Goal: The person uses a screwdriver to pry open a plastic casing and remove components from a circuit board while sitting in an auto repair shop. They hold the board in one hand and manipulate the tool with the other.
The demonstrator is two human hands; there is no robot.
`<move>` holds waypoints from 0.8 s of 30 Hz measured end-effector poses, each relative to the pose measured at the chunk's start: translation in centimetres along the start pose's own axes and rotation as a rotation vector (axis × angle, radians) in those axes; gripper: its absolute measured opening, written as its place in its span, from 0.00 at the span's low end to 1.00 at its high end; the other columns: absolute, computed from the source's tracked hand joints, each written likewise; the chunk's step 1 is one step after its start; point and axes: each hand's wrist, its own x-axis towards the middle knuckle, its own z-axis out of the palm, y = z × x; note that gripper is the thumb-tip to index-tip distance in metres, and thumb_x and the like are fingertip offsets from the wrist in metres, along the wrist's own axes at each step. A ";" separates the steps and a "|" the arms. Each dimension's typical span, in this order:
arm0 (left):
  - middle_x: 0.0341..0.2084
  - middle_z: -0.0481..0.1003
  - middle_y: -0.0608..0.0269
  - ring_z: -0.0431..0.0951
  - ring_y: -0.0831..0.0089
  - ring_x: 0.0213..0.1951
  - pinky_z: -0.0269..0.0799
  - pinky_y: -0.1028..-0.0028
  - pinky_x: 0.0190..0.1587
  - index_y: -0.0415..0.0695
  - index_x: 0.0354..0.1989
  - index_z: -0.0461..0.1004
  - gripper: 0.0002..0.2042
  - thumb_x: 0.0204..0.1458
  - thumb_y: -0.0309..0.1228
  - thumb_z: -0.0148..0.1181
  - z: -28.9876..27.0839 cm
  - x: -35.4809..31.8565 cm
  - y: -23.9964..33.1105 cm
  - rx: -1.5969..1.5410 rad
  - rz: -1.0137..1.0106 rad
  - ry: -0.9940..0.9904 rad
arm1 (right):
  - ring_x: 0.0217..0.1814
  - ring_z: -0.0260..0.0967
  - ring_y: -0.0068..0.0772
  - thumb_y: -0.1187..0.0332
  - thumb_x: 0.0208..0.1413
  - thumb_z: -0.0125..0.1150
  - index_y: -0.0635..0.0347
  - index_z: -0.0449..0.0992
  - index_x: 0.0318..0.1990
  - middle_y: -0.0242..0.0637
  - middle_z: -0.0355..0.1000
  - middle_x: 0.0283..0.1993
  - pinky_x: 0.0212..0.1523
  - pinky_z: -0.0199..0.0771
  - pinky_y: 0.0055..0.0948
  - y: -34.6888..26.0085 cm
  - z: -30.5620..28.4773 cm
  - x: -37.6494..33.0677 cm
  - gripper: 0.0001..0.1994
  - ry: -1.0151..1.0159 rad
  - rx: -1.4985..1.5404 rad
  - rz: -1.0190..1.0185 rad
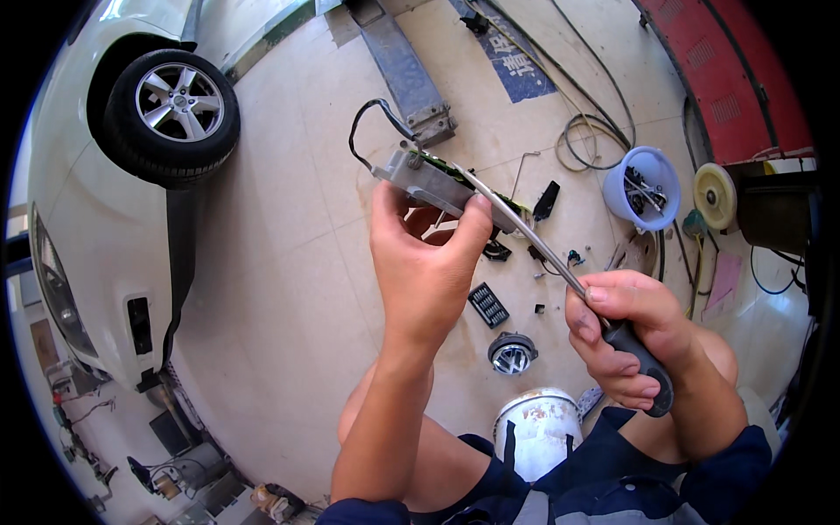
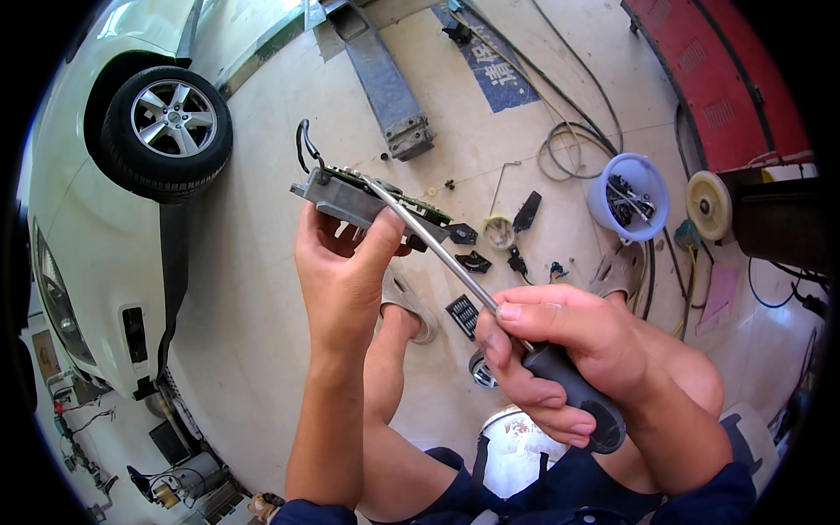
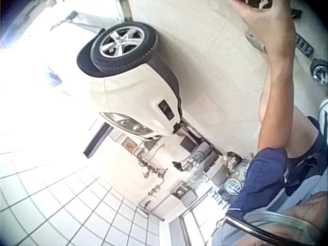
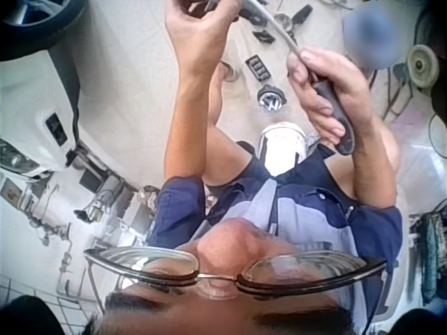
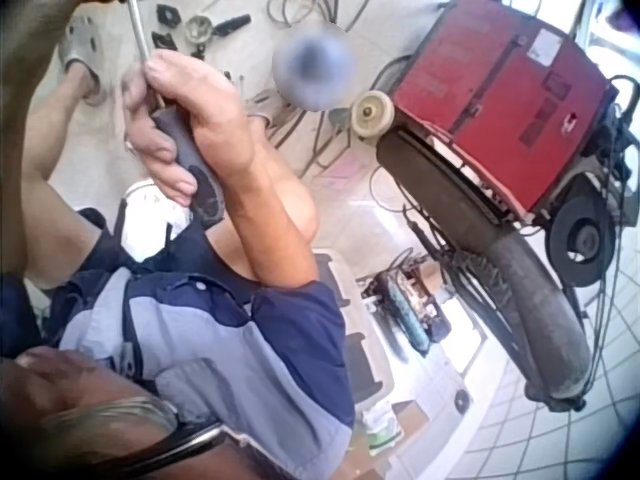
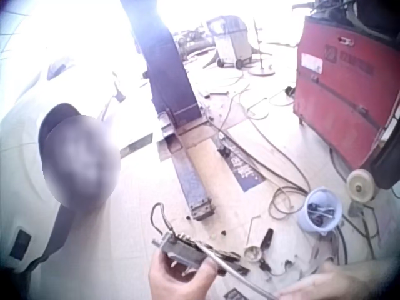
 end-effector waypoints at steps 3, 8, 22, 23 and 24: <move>0.34 0.75 0.62 0.77 0.77 0.33 0.75 0.78 0.31 0.37 0.43 0.66 0.17 0.47 0.24 0.66 0.1 0.0 0.1 0.032 0.025 0.011 | 0.06 0.53 0.26 0.64 0.68 0.37 0.68 0.63 0.35 0.38 0.56 0.15 0.03 0.60 0.28 -0.2 0.2 0.0 0.15 0.016 0.016 0.006; 0.34 0.74 0.63 0.74 0.81 0.31 0.69 0.82 0.27 0.38 0.45 0.67 0.20 0.45 0.26 0.68 0.3 -0.2 -0.1 0.080 0.090 0.071 | 0.05 0.53 0.26 0.64 0.68 0.36 0.67 0.62 0.35 0.37 0.55 0.15 0.03 0.59 0.28 -0.5 -0.2 0.0 0.15 -0.039 0.117 0.023; 0.37 0.71 0.61 0.75 0.77 0.34 0.72 0.78 0.32 0.36 0.46 0.68 0.22 0.43 0.26 0.68 -0.3 0.1 -0.6 0.217 0.227 0.098 | 0.06 0.53 0.26 0.65 0.69 0.35 0.68 0.63 0.36 0.38 0.57 0.15 0.04 0.59 0.28 -0.5 -0.3 -0.1 0.15 -0.075 0.121 0.007; 0.37 0.72 0.61 0.75 0.77 0.35 0.73 0.78 0.34 0.36 0.46 0.68 0.21 0.44 0.25 0.67 -0.3 0.1 -0.3 0.102 0.171 0.067 | 0.06 0.54 0.26 0.65 0.69 0.35 0.68 0.63 0.36 0.38 0.57 0.15 0.04 0.59 0.27 -0.5 -0.2 -0.1 0.15 -0.071 0.100 0.024; 0.37 0.73 0.61 0.76 0.77 0.36 0.74 0.77 0.35 0.36 0.46 0.67 0.20 0.44 0.24 0.66 -0.2 0.0 0.0 -0.016 0.113 0.029 | 0.06 0.54 0.26 0.65 0.69 0.36 0.68 0.64 0.36 0.38 0.57 0.15 0.04 0.60 0.27 -0.5 -0.1 -0.2 0.15 -0.063 0.080 0.035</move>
